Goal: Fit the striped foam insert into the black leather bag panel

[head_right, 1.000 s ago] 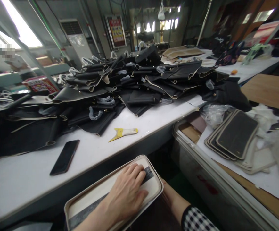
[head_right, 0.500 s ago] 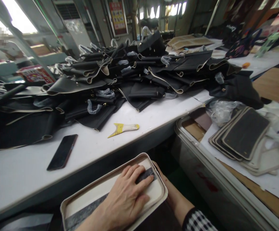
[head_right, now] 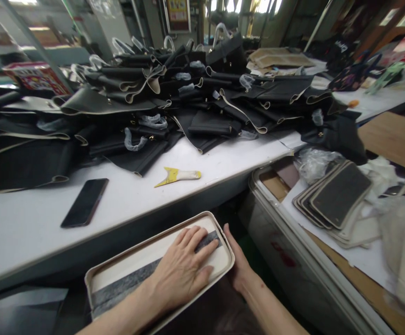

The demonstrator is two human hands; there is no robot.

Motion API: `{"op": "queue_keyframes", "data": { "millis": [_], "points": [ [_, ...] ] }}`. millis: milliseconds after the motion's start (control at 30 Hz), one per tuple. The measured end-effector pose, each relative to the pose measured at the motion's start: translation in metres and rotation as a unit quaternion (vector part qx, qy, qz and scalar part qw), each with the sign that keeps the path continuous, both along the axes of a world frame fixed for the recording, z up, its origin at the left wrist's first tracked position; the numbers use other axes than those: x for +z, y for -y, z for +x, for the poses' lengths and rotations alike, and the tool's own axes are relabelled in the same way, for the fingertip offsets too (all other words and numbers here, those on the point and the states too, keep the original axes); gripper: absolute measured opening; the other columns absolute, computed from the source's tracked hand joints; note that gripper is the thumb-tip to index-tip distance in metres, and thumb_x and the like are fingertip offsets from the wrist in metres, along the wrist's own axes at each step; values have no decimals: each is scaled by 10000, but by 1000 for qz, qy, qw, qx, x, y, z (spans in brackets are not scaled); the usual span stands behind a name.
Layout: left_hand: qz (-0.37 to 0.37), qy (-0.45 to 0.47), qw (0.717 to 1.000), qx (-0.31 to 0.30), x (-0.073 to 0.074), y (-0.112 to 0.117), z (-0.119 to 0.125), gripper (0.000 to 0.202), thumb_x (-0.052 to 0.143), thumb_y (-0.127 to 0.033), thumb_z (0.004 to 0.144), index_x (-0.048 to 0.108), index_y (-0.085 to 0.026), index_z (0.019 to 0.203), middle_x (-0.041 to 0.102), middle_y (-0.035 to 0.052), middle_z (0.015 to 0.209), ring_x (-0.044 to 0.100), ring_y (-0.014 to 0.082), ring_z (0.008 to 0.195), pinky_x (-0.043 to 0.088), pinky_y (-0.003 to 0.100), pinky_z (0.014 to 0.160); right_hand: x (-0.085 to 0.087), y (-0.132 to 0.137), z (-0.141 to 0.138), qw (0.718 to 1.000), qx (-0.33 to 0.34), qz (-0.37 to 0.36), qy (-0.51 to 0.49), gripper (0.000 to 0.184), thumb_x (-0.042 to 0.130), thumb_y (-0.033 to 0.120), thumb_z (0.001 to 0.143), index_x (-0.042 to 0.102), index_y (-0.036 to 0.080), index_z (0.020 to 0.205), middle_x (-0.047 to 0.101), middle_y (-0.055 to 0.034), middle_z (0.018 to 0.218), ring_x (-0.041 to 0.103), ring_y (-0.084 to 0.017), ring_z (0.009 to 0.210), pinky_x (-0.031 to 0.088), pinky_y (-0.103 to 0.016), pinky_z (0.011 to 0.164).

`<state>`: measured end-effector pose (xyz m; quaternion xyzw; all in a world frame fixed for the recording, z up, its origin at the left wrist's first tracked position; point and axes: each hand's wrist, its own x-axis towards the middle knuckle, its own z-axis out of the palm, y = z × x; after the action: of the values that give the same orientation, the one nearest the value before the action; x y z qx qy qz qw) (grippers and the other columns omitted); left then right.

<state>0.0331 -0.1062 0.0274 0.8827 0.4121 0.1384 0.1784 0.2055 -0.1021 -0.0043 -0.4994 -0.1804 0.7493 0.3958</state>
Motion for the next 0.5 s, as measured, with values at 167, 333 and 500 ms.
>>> {"op": "queue_keyframes", "data": {
  "millis": [167, 333, 500],
  "points": [
    [21, -10, 1000, -15, -8, 10, -5, 551, 390, -501, 975, 320, -312, 1488, 329, 50, 1540, 269, 285, 1425, 206, 463, 1180, 21, 21, 8, 994, -22, 77, 78, 497, 648, 525, 855, 643, 201, 1232, 676, -87, 1207, 613, -272, 1132, 501, -388, 966],
    [35, -12, 998, -50, -10, 12, -6, 587, 312, -533, 992, 279, -258, 1509, 221, 45, 1604, 112, 261, 1488, 97, 455, 1215, 15, 23, 15, 965, 28, 156, 210, 484, 624, 483, 885, 597, 246, 1306, 617, -67, 1308, 587, -276, 1175, 476, -409, 1011],
    [9, 4, 998, -57, -11, 7, -5, 607, 344, -549, 978, 290, -247, 1501, 258, 73, 1590, 187, 270, 1473, 137, 452, 1210, 2, 22, 15, 915, 1, 187, 358, 524, 596, 535, 868, 618, 216, 1283, 611, -76, 1310, 535, -306, 1244, 477, -442, 1020]
  ]
}}
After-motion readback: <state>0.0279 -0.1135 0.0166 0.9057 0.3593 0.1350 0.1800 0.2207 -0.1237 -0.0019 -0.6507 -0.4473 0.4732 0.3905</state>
